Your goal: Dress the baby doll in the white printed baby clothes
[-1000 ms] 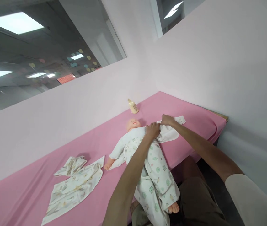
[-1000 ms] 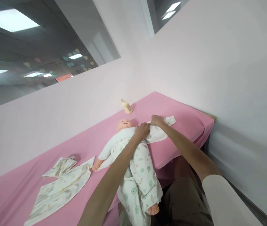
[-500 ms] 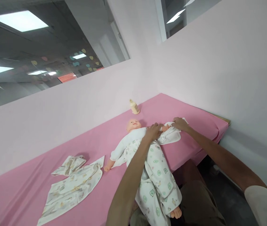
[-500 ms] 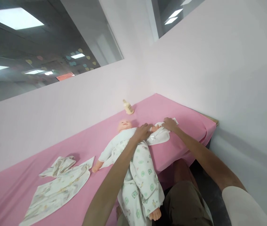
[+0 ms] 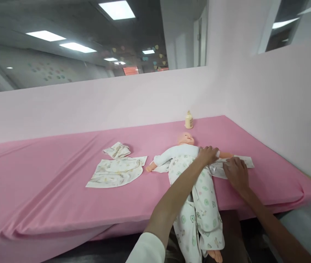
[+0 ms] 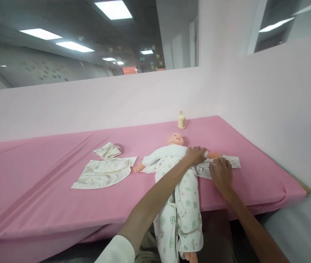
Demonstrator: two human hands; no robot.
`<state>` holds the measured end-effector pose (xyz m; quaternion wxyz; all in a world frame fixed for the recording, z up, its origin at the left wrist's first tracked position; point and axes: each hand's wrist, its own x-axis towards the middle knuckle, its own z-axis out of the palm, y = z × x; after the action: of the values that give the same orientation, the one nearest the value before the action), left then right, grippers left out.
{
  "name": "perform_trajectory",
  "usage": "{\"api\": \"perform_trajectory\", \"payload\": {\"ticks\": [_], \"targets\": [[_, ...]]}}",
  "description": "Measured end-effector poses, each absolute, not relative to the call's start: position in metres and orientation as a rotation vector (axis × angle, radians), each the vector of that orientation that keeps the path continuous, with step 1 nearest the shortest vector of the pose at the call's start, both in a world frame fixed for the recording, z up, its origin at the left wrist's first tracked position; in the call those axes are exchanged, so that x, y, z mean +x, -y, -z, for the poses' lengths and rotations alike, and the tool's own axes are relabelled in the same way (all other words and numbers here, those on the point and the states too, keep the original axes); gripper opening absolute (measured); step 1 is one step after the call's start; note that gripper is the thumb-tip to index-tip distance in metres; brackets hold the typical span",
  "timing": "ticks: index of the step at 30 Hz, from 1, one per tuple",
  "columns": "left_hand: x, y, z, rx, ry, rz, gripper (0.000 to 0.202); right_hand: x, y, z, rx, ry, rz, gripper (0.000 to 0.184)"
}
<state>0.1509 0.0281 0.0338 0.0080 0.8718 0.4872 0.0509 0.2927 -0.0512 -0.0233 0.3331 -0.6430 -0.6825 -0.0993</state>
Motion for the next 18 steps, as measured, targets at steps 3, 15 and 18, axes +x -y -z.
{"api": "perform_trajectory", "payload": {"ticks": [3, 15, 18], "targets": [[0.144, -0.024, -0.049, 2.69, -1.455, -0.258, 0.046, 0.261, 0.068, 0.01, -1.547, 1.772, 0.088, 0.027], [0.001, 0.073, -0.054, 1.538, -1.782, -1.007, 0.03, 0.211, 0.018, -0.008, -1.332, 1.263, -1.566, 0.037], [-0.018, 0.077, -0.041, 1.395, -1.606, -0.901, 0.039, 0.206, 0.018, -0.007, -1.335, 1.187, -1.597, 0.035]]}}
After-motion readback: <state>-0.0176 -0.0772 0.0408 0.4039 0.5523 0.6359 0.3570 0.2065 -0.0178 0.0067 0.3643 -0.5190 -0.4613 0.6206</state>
